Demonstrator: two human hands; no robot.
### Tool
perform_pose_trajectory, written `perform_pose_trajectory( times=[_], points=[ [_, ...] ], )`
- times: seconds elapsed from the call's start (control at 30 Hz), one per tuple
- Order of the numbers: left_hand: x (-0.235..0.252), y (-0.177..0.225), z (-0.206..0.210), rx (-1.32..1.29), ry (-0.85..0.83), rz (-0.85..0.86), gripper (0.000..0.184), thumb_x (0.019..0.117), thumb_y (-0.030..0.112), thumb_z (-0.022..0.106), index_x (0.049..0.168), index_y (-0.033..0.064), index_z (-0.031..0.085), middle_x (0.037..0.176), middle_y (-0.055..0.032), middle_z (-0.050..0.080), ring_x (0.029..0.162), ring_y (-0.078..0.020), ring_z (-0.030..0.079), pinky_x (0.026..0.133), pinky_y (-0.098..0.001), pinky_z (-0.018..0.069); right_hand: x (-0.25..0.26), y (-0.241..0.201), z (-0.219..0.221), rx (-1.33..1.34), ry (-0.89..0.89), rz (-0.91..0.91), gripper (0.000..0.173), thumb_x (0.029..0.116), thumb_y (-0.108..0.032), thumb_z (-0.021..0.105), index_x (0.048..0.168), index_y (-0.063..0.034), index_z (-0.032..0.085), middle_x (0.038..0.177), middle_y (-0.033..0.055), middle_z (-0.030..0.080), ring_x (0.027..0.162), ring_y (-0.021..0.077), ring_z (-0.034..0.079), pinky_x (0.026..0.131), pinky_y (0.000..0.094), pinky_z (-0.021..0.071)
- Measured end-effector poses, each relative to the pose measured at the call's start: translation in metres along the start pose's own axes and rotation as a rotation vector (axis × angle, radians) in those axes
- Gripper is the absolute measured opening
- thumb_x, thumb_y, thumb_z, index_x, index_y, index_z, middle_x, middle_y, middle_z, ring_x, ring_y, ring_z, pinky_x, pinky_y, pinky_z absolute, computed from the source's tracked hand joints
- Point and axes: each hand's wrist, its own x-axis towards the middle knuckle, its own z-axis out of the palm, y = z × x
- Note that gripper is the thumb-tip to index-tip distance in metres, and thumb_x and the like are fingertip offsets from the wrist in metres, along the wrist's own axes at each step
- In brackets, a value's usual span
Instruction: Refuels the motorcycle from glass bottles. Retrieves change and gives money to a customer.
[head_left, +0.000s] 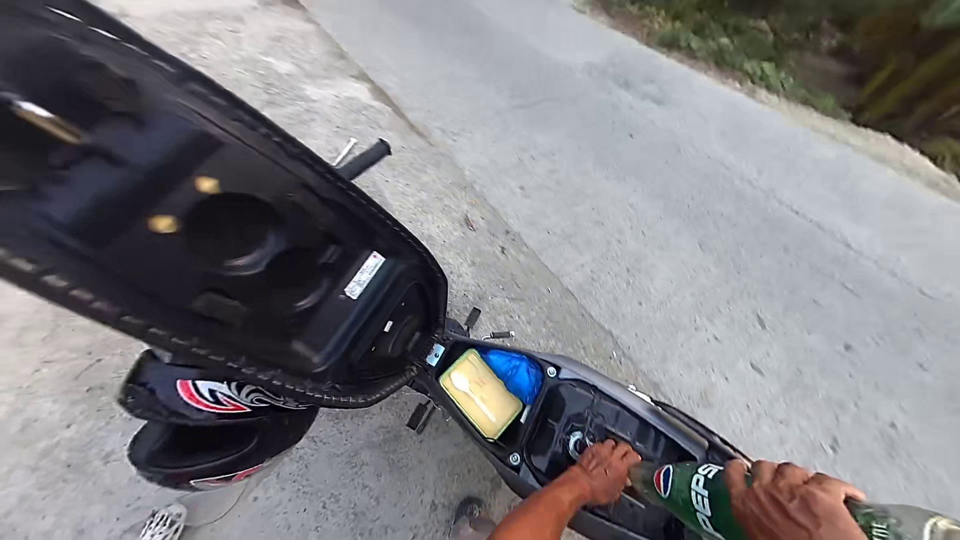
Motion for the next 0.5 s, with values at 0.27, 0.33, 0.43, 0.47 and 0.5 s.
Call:
perform_pose_trajectory(
  times=[0.27, 0.33, 0.43, 0.47, 0.5],
  points=[
    [-0.001, 0.005, 0.003, -0.03, 0.017, -0.044, 0.046, 0.0982, 0.02, 0.064, 0.141, 0.0042, 0.057, 0.142, -0.0194, 0.058, 0.129, -0.0396, 0.056, 0.105, -0.054, 0.0476, 0.0, -0.001, -0.011, -0.055, -0.046, -0.045, 0.026, 0.0972, -0.001, 0.05, 0.118, 0.0121, 0.058, 0.11, 0.0296, 0.065, 0.107, 0.0455, 0.065, 0.088, 0.0591, 0.0487],
    [0.002, 0.004, 0.007, -0.032, 0.034, -0.05, 0.051, 0.0951, 0.029, 0.07, 0.138, 0.0051, 0.058, 0.139, -0.0188, 0.059, 0.128, -0.0389, 0.057, 0.105, -0.0536, 0.048, 0.001, -0.001, -0.008, -0.065, -0.034, -0.039, 0.024, 0.0968, -0.001, 0.05, 0.115, 0.0124, 0.059, 0.108, 0.0285, 0.065, 0.104, 0.0438, 0.065, 0.086, 0.0575, 0.0493],
    [0.004, 0.005, 0.012, -0.04, 0.044, -0.063, 0.049, 0.0954, 0.03, 0.071, 0.136, 0.0041, 0.06, 0.138, -0.0198, 0.06, 0.127, -0.0393, 0.057, 0.105, -0.0537, 0.048, 0.001, -0.001, -0.004, -0.073, -0.042, -0.041, 0.024, 0.0959, -0.002, 0.052, 0.113, 0.0137, 0.058, 0.108, 0.0291, 0.065, 0.106, 0.0439, 0.065, 0.086, 0.0572, 0.0491],
    [0.004, 0.005, 0.014, -0.04, 0.051, -0.066, 0.048, 0.0957, 0.03, 0.07, 0.135, 0.0037, 0.06, 0.138, -0.0201, 0.06, 0.127, -0.0394, 0.057, 0.104, -0.0536, 0.0481, 0.0, -0.001, -0.003, -0.078, -0.036, -0.042, 0.024, 0.096, -0.001, 0.051, 0.113, 0.0142, 0.058, 0.108, 0.0293, 0.065, 0.105, 0.0438, 0.065, 0.085, 0.0567, 0.0493],
    [0.003, 0.005, 0.014, -0.042, 0.056, -0.069, 0.047, 0.0962, 0.029, 0.069, 0.135, 0.0034, 0.06, 0.137, -0.0202, 0.06, 0.127, -0.0393, 0.057, 0.105, -0.0533, 0.0479, 0.0, -0.001, -0.002, -0.087, -0.031, -0.043, 0.025, 0.0962, -0.001, 0.05, 0.114, 0.0145, 0.058, 0.108, 0.0294, 0.065, 0.105, 0.0438, 0.065, 0.085, 0.0563, 0.0493]
  ],
)
